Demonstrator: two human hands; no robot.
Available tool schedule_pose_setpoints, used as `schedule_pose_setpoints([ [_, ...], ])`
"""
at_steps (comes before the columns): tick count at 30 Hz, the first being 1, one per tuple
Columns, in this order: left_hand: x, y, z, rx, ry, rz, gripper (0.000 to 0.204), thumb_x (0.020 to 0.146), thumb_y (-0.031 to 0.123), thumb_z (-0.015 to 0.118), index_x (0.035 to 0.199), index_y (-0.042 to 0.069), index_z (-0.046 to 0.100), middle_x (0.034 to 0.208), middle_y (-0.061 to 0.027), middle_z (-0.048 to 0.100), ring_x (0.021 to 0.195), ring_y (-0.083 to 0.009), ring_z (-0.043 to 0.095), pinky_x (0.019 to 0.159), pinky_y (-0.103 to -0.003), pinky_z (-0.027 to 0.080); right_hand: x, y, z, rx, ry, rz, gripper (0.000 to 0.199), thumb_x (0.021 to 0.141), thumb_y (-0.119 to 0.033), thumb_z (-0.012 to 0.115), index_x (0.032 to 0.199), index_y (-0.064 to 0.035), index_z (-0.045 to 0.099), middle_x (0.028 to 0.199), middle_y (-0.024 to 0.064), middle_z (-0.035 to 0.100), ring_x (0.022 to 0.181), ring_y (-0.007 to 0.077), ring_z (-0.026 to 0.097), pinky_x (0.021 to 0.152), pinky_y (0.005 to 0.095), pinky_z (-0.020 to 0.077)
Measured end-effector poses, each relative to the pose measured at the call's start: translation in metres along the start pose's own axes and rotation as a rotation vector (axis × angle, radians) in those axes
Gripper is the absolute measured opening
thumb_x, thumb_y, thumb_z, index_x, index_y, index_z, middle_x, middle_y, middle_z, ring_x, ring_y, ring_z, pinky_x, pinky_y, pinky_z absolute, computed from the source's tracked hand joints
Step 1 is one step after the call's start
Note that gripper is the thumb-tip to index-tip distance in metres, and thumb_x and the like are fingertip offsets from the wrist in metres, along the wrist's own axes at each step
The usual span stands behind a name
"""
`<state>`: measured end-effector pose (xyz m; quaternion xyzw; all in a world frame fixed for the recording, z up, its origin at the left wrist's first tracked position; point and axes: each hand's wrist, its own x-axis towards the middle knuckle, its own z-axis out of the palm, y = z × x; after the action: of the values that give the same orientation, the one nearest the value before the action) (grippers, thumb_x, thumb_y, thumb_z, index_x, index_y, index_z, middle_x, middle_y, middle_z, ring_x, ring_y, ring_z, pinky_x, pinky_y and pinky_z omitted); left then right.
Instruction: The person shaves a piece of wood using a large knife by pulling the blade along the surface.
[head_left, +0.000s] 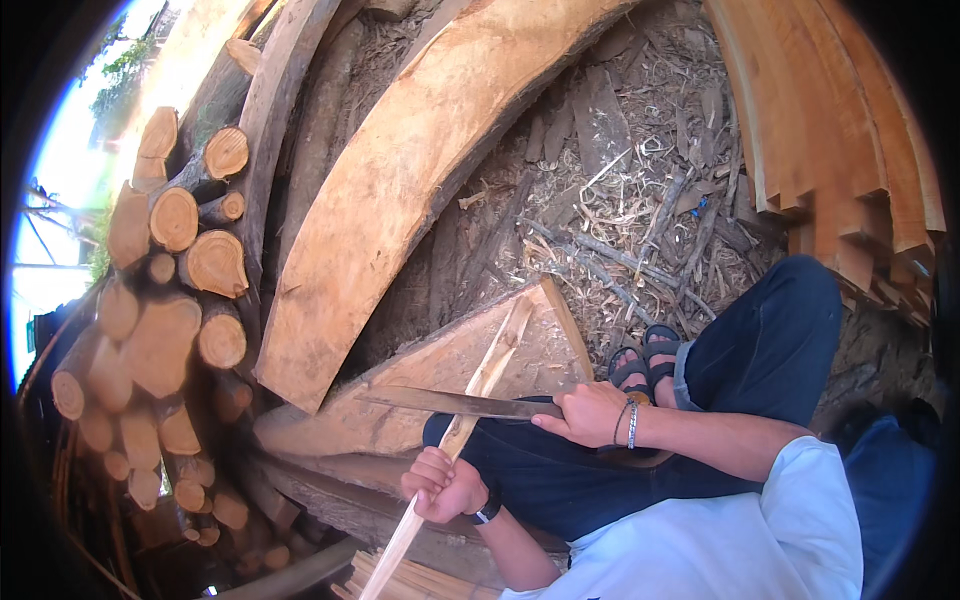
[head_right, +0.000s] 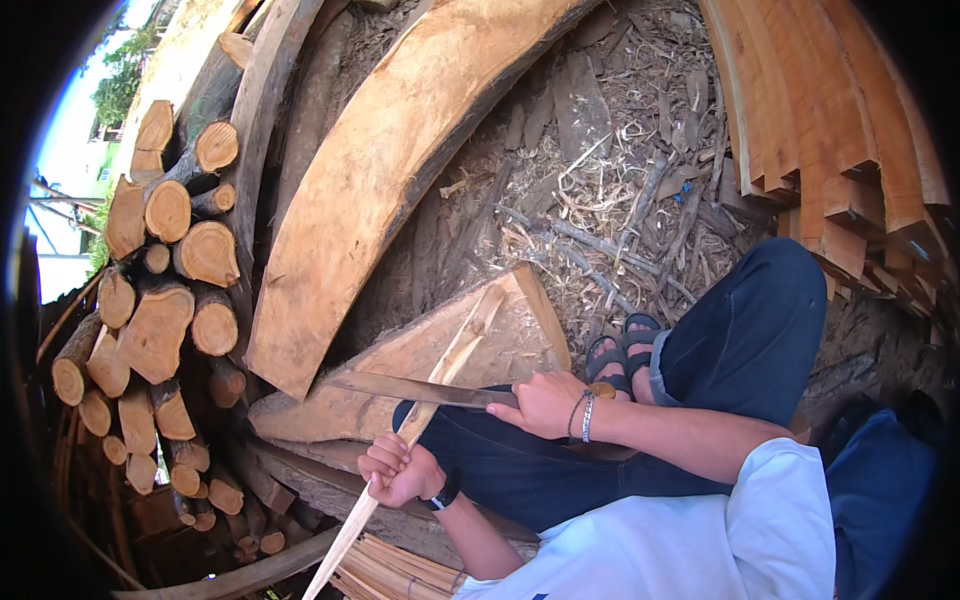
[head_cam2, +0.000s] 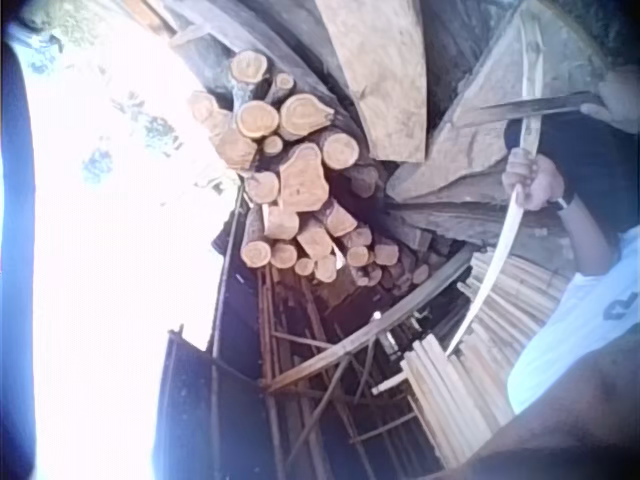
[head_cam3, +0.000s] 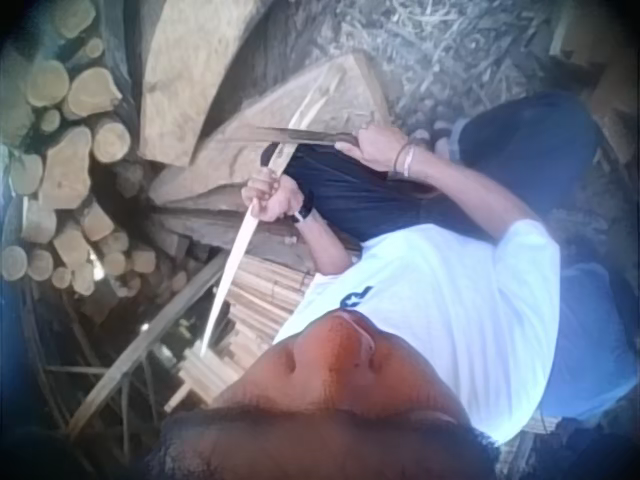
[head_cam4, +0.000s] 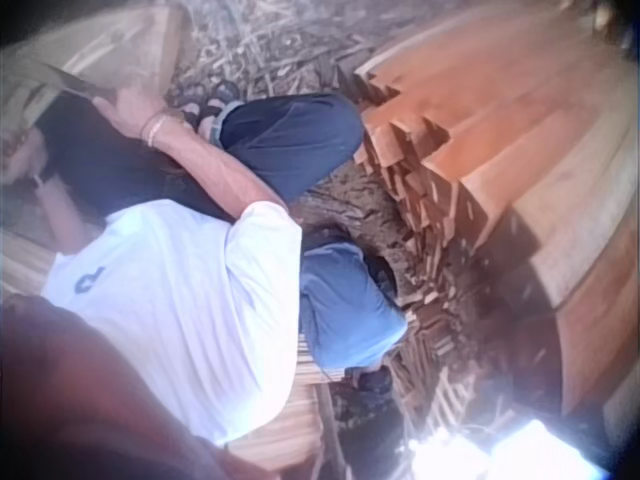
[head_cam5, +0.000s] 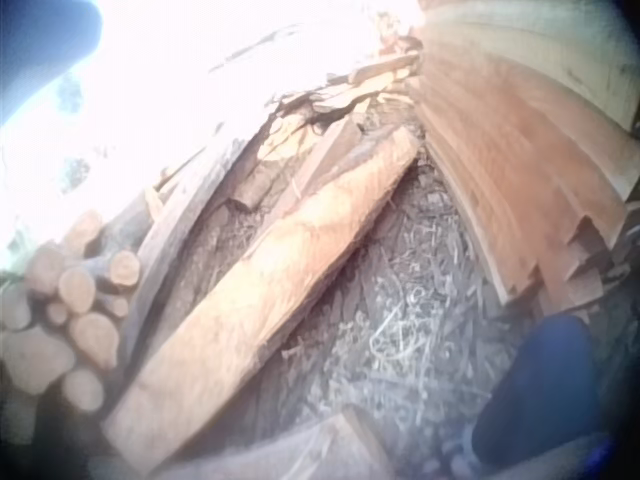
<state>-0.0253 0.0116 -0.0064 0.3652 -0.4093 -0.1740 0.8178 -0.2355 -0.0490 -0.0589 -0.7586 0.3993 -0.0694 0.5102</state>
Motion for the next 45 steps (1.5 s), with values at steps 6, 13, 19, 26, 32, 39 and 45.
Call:
schedule_pose_setpoints([
  [6,0.002,0.000,0.004,-0.022,0.032,-0.009,0.027,0.074,0.021,0.045,0.055,0.016,0.027,0.044,0.0011,0.026,0.040,-0.0109,0.023,0.048,-0.027,0.026,0.006,0.015,0.002,0.012,0.009,0.123,0.073,0.096,-0.058,0.038,0.078,0.0058,0.068,0.070,0.0267,0.065,0.070,0.0427,0.067,0.065,0.0491,0.0549],
  [13,0.003,0.000,-0.001,0.008,-0.004,-0.004,0.029,0.077,0.023,0.044,0.056,0.016,0.026,0.045,0.0012,0.024,0.041,-0.0112,0.023,0.048,-0.027,0.026,0.010,0.023,-0.008,0.004,0.007,0.102,0.077,0.097,-0.057,0.035,0.071,0.0076,0.067,0.067,0.0289,0.063,0.070,0.0443,0.066,0.067,0.0493,0.0549],
  [19,0.003,-0.001,-0.003,-0.019,-0.013,-0.008,0.030,0.077,0.023,0.044,0.055,0.016,0.026,0.045,0.0007,0.024,0.041,-0.0112,0.024,0.048,-0.027,0.027,0.004,0.016,0.008,0.065,0.056,0.069,0.077,0.096,-0.058,0.036,0.068,0.0071,0.067,0.066,0.0270,0.063,0.068,0.0441,0.066,0.066,0.0490,0.0546],
  [26,0.002,0.000,0.002,-0.010,-0.007,-0.007,0.028,0.076,0.022,0.045,0.055,0.016,0.027,0.044,0.0010,0.025,0.041,-0.0107,0.023,0.048,-0.027,0.026,0.018,0.035,-0.003,0.018,0.038,0.154,0.077,0.096,-0.059,0.036,0.067,0.0060,0.067,0.065,0.0284,0.062,0.068,0.0445,0.066,0.065,0.0498,0.0541],
  [32,0.003,0.000,0.004,-0.043,0.016,-0.012,0.028,0.075,0.021,0.045,0.055,0.015,0.027,0.044,0.0013,0.026,0.041,-0.0106,0.024,0.048,-0.026,0.025,0.003,0.014,0.007,0.051,0.035,0.057,0.077,0.096,-0.058,0.035,0.068,0.0060,0.067,0.069,0.0290,0.064,0.070,0.0451,0.066,0.069,0.0498,0.0546],
  [39,0.004,-0.001,0.007,-0.033,-0.010,-0.004,0.029,0.075,0.021,0.046,0.054,0.015,0.027,0.043,0.0013,0.025,0.040,-0.0107,0.024,0.047,-0.026,0.025,0.019,0.038,-0.002,0.037,0.056,0.163,0.075,0.096,-0.057,0.036,0.068,0.0055,0.067,0.064,0.0277,0.062,0.068,0.0440,0.066,0.064,0.0498,0.0542],
  [45,0.004,-0.001,0.007,-0.003,0.002,-0.002,0.028,0.074,0.022,0.046,0.054,0.015,0.027,0.043,0.0013,0.025,0.040,-0.0107,0.024,0.048,-0.026,0.025,0.004,0.017,0.001,0.059,0.056,0.051,0.075,0.097,-0.055,0.036,0.070,0.0072,0.067,0.066,0.0282,0.063,0.069,0.0439,0.066,0.068,0.0507,0.0544],
])
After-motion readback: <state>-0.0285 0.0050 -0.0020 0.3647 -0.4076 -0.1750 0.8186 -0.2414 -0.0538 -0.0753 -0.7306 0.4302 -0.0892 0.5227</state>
